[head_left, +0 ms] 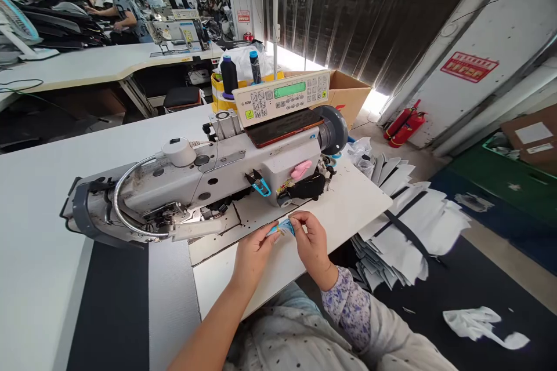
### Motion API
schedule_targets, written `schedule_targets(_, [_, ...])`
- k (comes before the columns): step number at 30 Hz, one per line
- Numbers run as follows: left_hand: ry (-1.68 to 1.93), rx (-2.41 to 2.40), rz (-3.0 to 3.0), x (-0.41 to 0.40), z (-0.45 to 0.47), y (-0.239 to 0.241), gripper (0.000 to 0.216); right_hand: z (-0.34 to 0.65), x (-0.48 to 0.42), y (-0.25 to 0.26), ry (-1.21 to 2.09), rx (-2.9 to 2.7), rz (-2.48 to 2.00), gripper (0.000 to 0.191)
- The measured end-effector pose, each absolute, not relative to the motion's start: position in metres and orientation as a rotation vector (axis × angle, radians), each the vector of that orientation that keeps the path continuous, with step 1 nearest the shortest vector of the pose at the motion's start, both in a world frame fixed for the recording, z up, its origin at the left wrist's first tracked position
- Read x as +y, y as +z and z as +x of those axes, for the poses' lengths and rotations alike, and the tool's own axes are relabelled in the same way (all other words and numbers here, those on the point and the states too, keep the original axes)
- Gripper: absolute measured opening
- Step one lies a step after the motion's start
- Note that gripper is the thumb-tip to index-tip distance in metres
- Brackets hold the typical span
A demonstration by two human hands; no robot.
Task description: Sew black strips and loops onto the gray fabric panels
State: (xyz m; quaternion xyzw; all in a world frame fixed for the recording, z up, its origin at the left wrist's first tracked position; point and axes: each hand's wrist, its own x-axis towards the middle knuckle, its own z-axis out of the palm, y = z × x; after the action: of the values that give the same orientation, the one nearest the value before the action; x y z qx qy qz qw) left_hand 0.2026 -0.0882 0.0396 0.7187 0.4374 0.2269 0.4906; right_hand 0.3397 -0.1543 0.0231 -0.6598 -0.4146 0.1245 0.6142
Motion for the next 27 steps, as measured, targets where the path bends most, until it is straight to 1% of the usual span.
schedule_targets(6, [0.508,1.112,1.622,-0.081,0.206,0.030,0.038,0.363,-0.151,0.021,0.486,-0.969,-1.543,0.018])
schedule_targets(10, [0.532,1.128,1.441,-0.078,0.208,0.030,0.045,0.374,-0.158,0.027,0.327,-0.970,-1.594,0.017])
schedule_targets(14, [0.552,1.050,1.240,-0.080,0.211,0.033,0.049,0.368,-0.163,0.028,0.258,-1.242,-1.586,0.012])
schedule_targets(18, [0.551,0.998,1.148,-0.086,0.212,0.037,0.045,0.360,-0.159,0.021,0.197,-1.307,-1.593,0.010])
schedule_targets(22, [0.525,0.953,1.043,-0.091,0.213,0.044,0.043,0.360,-0.153,0.018,0.182,-1.320,-1.618,0.004])
schedule_targets(27, [0.537,0.821,0.783,-0.093,0.214,0.043,0.037,0.356,-0.153,0.023,0.167,-1.378,-1.548,0.005])
